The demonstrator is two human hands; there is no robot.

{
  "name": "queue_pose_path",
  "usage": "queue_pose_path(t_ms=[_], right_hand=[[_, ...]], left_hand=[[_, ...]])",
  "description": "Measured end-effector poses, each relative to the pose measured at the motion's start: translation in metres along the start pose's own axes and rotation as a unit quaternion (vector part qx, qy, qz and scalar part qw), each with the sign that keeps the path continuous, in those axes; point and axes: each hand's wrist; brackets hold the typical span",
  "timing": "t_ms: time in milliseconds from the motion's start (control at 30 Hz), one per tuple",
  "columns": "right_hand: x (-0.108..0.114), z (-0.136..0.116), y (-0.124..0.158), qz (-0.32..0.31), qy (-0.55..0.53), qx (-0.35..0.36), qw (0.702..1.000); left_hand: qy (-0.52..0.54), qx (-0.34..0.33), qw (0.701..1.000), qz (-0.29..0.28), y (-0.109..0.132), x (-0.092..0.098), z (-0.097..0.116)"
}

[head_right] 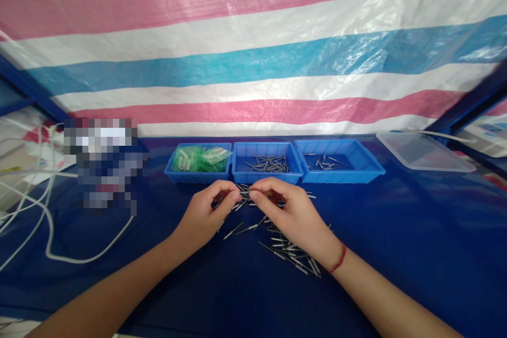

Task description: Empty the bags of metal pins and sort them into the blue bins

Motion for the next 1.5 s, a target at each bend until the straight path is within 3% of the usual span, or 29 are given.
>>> queue_pose_path(t_ms=[300,567,1000,1267,1500], right_hand=[[-0.0014,-0.0028,0.0019,-0.035,0.056,-0.001,0.998],[-0.0062,-0.0055,0.0034,-0.051,-0.032,-0.024,0.998],[-0.0077,-0.0085,0.0026,-0.096,-0.036,-0.023,0.994],[-0.0097,-0.0074,0.0043,-0.085,-0.033,-0.028,0.995],[-0.0075,-0.0006,0.0033,-0.013,-0.037,-0.031,0.999]], left_hand=[[0.025,0.006,1.000,0.009,0.0006,0.0008,0.0017],[0.060,0.004,0.998,0.021,0.0001,-0.0018,-0.0003],[0.067,-0.013,0.997,0.029,0.0012,-0.0034,-0.0010],[0.047,-0.027,0.998,0.040,-0.0004,-0.0031,0.0012],[0.013,-0.039,0.999,0.019,-0.0009,-0.0006,-0.0006]])
Point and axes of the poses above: each hand's wrist, its own y-axis away from the middle knuckle, its own x-axis out of the back of the hand, z = x × y, and after that the axes turned 7 degrees about -x, right-handed
